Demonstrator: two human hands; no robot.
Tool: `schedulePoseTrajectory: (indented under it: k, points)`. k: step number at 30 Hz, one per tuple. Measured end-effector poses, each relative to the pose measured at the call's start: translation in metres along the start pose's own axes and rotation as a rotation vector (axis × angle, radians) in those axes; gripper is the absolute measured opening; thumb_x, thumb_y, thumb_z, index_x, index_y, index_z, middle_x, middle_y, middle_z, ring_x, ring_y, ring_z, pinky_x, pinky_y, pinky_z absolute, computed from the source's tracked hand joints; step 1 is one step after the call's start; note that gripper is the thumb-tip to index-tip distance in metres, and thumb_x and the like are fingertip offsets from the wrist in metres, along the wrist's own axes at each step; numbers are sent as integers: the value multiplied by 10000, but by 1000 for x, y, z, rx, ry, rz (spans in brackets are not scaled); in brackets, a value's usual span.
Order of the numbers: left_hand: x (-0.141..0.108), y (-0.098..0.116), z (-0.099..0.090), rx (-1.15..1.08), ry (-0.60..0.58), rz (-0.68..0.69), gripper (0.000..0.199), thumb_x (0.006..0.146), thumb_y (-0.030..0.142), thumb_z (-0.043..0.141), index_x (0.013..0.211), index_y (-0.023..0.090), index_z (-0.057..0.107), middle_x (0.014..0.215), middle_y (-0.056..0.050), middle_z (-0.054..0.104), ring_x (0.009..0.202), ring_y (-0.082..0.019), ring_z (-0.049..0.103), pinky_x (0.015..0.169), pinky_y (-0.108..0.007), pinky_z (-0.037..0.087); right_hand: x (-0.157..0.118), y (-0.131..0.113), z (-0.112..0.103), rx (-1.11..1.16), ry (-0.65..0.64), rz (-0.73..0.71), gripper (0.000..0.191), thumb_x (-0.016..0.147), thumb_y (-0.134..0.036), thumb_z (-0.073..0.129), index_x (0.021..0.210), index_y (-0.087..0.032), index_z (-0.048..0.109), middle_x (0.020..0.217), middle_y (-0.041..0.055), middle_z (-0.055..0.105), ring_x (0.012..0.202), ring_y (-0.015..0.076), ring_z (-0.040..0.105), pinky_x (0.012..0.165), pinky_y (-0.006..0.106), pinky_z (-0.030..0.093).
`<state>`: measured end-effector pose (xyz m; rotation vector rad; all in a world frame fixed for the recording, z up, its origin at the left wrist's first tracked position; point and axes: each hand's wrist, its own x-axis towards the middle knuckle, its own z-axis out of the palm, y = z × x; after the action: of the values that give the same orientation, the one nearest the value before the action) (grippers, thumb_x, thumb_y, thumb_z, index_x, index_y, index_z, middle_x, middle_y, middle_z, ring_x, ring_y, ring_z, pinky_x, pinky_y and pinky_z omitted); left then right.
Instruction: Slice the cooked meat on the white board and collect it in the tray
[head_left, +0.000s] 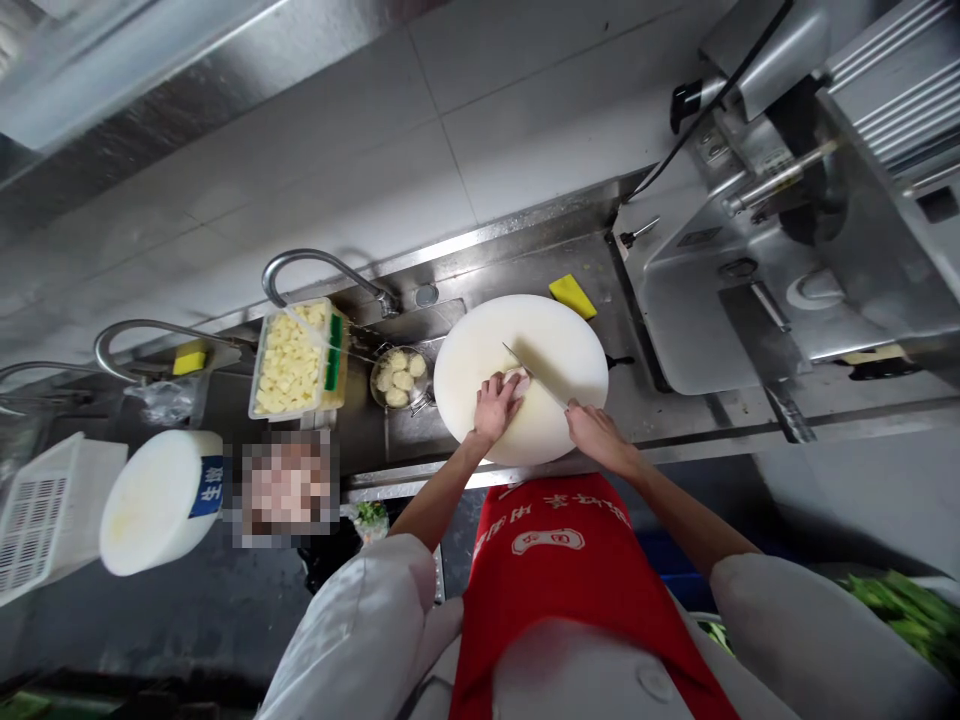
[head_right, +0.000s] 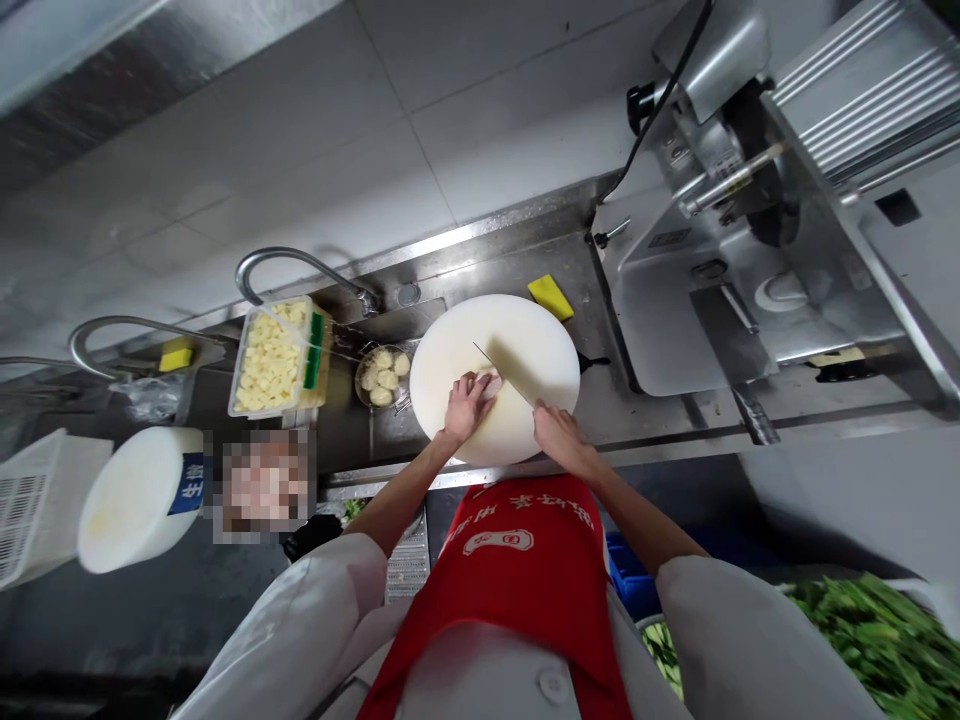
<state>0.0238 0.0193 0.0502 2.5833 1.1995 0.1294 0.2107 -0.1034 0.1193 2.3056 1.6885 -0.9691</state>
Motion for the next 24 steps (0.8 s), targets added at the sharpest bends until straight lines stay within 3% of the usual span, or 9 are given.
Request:
schedulePoseTrajectory:
  k: [8, 13, 17, 22, 24]
  points:
    - [-5, 2, 0, -11, -2, 25, 515, 947, 350, 531, 1445, 311, 404, 1366, -109, 398, 1172, -282, 453, 999, -438, 462, 0, 2, -2, 36, -3, 11, 367, 1021, -277, 285, 1180, -120, 576, 1083, 189, 699, 1015, 247, 670, 820, 302, 437]
    - [9, -10, -11, -208, -60, -17, 653, 844, 246, 647, 1444, 294, 393, 1301, -95, 445, 1047, -230, 567, 948, -390, 518, 1, 2, 1, 46, 4, 1, 358, 1017, -255, 284, 1171, -125, 581, 1064, 184, 706, 999, 257, 680, 808, 310, 442]
    - [23, -25, -20, -386, -49, -80, 665, 784, 275, 700, 1397, 238, 445, 1194, -88, 563, 964, -214, 620, 915, -371, 534, 2, 5, 1, 61, 17, -9, 351, 1017, -269, 304, 1163, -120, 586, 1046, 190, 708, 992, 269, 683, 801, 312, 441]
    - [21, -23, -21, -193, 59, -161, 649, 835, 349, 658, 1423, 210, 420, 1204, -136, 620, 1085, -300, 599, 944, -434, 492, 4, 8, 0, 77, 18, -4, 355, 1016, -280, 312, 1163, -123, 594, 1044, 189, 711, 988, 268, 684, 798, 310, 442]
    - [20, -24, -20, -147, 48, -224, 662, 863, 362, 632, 1460, 218, 386, 1237, -151, 608, 1079, -299, 620, 930, -418, 489, 4, 10, 0, 82, 19, -2, 350, 1014, -283, 320, 1156, -123, 597, 1045, 188, 711, 990, 273, 682, 788, 309, 442]
